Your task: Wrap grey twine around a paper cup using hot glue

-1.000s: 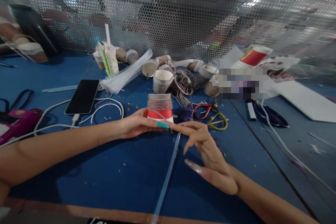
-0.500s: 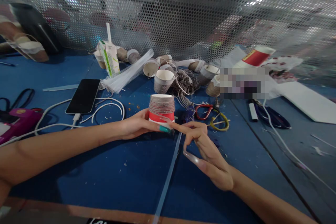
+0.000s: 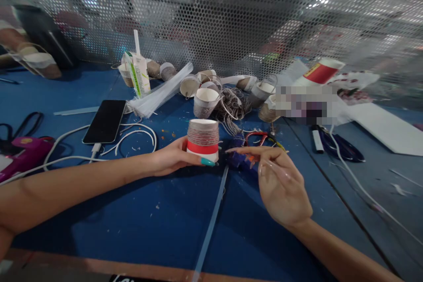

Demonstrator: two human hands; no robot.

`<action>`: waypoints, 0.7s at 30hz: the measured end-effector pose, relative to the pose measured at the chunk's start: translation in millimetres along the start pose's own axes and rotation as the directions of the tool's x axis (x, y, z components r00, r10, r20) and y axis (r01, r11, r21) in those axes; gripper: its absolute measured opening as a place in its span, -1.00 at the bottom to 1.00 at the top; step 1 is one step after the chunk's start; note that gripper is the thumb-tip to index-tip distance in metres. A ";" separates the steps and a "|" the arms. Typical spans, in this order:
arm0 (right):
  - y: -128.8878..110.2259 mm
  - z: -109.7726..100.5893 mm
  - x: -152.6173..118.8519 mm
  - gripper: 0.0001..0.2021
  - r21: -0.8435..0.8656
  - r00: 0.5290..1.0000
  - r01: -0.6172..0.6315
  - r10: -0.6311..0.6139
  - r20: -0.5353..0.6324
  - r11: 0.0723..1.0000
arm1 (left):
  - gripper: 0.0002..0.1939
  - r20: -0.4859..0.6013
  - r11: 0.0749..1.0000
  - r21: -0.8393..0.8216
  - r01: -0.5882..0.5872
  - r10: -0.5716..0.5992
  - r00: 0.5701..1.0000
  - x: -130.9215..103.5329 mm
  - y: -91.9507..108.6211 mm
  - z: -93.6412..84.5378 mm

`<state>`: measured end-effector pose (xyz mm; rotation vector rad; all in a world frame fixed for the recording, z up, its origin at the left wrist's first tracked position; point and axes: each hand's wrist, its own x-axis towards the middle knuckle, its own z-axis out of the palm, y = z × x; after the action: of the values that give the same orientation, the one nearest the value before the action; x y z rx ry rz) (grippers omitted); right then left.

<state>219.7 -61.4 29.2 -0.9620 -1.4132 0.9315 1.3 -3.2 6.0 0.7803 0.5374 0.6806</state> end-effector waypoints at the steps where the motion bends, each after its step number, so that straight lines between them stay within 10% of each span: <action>1: 0.9 -1.5 -1.3 -0.83 -0.024 0.999 0.025 -0.024 0.021 0.999 | -0.45 -0.012 1.000 0.003 -0.004 0.004 1.000 0.2 -0.5 0.7; 9: 3.8 -10.6 -4.6 -0.78 -0.310 0.808 0.272 -0.041 0.588 0.911 | -0.46 -0.061 0.996 0.059 -0.073 0.077 0.995 2.2 -7.0 0.4; 21: 4.2 -3.4 -2.2 -0.71 -0.127 0.973 -0.043 0.070 0.220 0.991 | -0.36 -0.027 0.991 0.104 -0.081 0.084 0.996 1.5 -5.8 -1.5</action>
<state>223.4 -62.0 24.7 -1.0167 -1.6559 1.0311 3.4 -4.4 0.3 0.8936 0.5747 0.7472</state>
